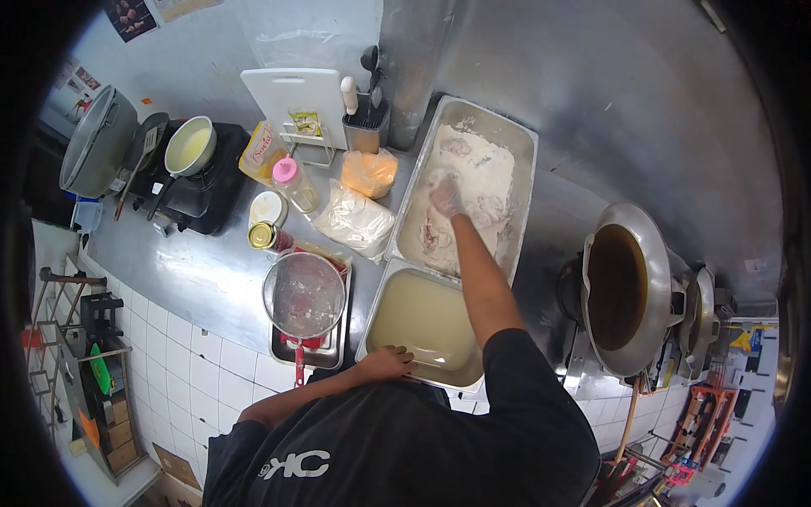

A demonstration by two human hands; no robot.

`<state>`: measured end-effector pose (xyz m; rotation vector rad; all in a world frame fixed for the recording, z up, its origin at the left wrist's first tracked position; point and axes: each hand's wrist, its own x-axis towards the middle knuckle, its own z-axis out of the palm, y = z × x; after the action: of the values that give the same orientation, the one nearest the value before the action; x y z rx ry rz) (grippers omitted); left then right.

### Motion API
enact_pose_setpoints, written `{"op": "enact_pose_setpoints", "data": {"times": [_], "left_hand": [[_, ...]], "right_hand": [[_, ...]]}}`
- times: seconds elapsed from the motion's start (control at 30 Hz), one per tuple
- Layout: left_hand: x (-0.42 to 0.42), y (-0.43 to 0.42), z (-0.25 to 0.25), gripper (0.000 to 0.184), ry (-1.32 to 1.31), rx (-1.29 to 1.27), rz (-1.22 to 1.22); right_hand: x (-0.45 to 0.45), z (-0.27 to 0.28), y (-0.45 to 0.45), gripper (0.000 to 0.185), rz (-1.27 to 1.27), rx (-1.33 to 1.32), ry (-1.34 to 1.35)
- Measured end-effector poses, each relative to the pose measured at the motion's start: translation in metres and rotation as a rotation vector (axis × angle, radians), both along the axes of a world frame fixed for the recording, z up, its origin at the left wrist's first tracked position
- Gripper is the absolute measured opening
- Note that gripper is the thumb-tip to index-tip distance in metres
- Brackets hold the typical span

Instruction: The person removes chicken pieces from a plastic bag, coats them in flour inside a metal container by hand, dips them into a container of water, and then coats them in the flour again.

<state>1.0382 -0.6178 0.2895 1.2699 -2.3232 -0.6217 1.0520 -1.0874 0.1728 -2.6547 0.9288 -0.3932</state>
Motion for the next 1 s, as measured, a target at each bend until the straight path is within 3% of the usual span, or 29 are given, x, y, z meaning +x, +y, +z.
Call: {"op": "enact_pose_setpoints", "data": {"times": [0.03,0.07,0.13,0.23,0.3,0.37,0.4,0.53,0.67,0.73,0.77,0.8,0.87,0.9,0.97,1.0], "left_hand": [[0.001,-0.001,-0.001,0.032,0.003,0.001,0.006],[0.002,-0.002,-0.003,0.032,0.003,0.004,0.013],[0.001,0.0,-0.007,0.032,0.009,0.023,-0.007],[0.002,-0.002,-0.005,0.032,0.014,0.007,-0.024],[0.001,-0.003,-0.007,0.033,0.012,0.007,-0.021],[-0.001,-0.002,-0.008,0.034,0.0,0.0,-0.022],[-0.001,-0.002,-0.012,0.036,0.002,-0.008,-0.015],[-0.001,-0.001,-0.004,0.044,0.003,-0.019,0.009],[0.0,-0.004,0.001,0.047,-0.005,0.038,-0.012],[-0.001,-0.001,0.001,0.047,0.014,-0.006,0.024],[-0.002,0.0,0.001,0.047,0.021,-0.006,0.019],[-0.002,-0.001,0.0,0.047,0.019,-0.004,0.014],[0.0,-0.002,0.001,0.048,0.015,-0.006,0.005],[0.0,-0.003,0.002,0.048,0.024,-0.002,0.015],[-0.003,-0.002,0.004,0.048,0.035,0.008,0.023],[-0.003,-0.002,0.005,0.048,0.043,0.003,0.029]], "right_hand": [[0.008,-0.018,0.003,0.031,0.108,-0.183,0.213],[0.014,-0.012,0.018,0.031,0.116,-0.181,0.212],[0.01,0.022,0.073,0.035,0.127,0.148,0.353],[-0.011,0.05,0.117,0.041,0.246,0.077,0.536],[-0.037,0.09,0.151,0.04,0.216,0.062,0.388],[-0.046,0.083,0.154,0.039,0.182,0.038,0.23],[-0.043,0.041,0.135,0.036,0.307,0.03,0.338],[-0.042,0.03,0.107,0.029,0.448,0.117,0.44],[-0.045,0.026,0.079,0.033,0.237,-0.07,0.414],[-0.057,0.065,0.081,0.035,0.268,0.073,0.339],[-0.048,0.105,0.092,0.04,0.061,0.579,0.672],[-0.053,0.093,0.11,0.04,0.054,0.579,0.674],[-0.071,0.06,0.149,0.053,0.033,-0.17,0.315],[-0.064,0.071,0.148,0.053,0.035,-0.175,0.316],[-0.056,0.103,0.152,0.049,0.094,0.305,0.55],[-0.058,0.093,0.146,0.049,0.091,0.306,0.546]]}}
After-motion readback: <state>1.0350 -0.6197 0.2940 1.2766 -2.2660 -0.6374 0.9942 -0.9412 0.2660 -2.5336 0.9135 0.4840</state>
